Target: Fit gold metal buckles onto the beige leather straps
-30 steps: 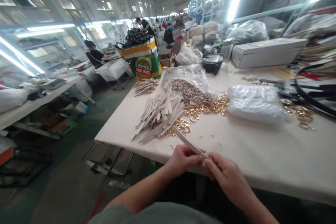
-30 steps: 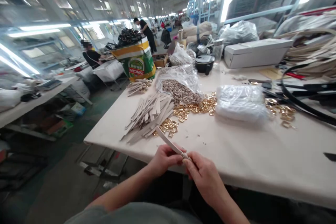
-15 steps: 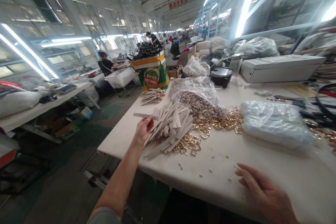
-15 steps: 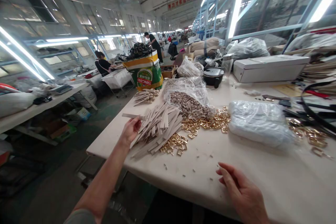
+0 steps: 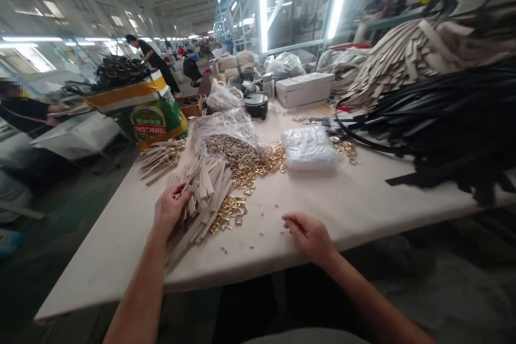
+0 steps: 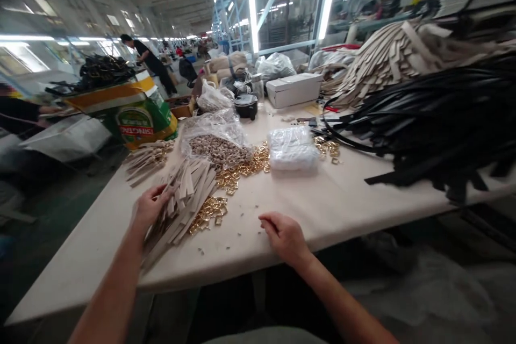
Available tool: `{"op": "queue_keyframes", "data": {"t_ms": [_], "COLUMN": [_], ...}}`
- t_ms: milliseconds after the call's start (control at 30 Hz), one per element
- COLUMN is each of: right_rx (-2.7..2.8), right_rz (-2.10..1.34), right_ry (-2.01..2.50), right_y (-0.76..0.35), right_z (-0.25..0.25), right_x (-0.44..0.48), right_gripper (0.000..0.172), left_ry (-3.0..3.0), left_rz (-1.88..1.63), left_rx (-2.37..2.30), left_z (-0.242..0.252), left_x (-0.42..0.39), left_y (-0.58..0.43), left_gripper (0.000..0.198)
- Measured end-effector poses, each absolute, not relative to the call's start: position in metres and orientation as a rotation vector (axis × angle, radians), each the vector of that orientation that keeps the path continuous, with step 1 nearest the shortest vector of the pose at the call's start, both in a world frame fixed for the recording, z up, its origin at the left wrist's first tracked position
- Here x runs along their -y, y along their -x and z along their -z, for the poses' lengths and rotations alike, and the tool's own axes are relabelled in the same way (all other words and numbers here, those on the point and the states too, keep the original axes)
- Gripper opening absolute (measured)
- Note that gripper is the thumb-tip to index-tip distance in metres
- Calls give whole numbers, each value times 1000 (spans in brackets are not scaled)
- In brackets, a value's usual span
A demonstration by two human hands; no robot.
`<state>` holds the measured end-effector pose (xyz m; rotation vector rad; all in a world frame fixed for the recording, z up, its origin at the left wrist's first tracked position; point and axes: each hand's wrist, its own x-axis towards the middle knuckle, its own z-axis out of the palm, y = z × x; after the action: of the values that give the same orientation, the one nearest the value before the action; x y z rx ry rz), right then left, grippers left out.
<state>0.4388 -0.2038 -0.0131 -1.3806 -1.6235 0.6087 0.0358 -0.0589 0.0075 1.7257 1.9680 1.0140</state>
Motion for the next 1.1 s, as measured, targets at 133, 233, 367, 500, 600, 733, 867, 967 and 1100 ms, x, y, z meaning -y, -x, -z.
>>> {"op": "queue_keyframes", "data": {"t_ms": [133, 233, 367, 500, 600, 733, 867, 967, 1100], "right_rx": [1658, 1691, 1734, 1740, 1738, 1738, 1695, 1591, 1356], "right_rz": [-560, -514, -442, -386, -353, -365, -446, -631, -1073], "right_ry": [1349, 1331, 1296, 1265, 1258, 1264, 1293, 1333, 1224], "right_y": [-440, -443, -446, -447, -446, -447, -449, -445, -422], "right_z": [17, 22, 28, 29, 28, 28, 32, 27, 3], "right_x": [205, 204, 201, 199, 199, 199, 198, 198, 206], "right_gripper": [20, 21, 23, 23, 23, 23, 24, 26, 34], "left_ry": [-1659, -1694, -1720, -1547, -1281, -1118, -790, -754, -934], "left_rz": [-1010, -980, -1002, -1274, -1464, -1614, -1876, -1854, -1554], "left_rx": [-2014, -2077, -2159, -2082, -1786, -1644, -1290, -1057, -1058], "left_z": [-23, -38, -51, -58, -58, -63, -88, -93, -60], "left_x": [53, 49, 57, 65, 63, 57, 69, 101, 163], "left_y": [-47, -50, -47, -47, -51, -58, -72, -103, -165], "left_gripper": [47, 34, 25, 15, 14, 26, 33, 39, 31]}}
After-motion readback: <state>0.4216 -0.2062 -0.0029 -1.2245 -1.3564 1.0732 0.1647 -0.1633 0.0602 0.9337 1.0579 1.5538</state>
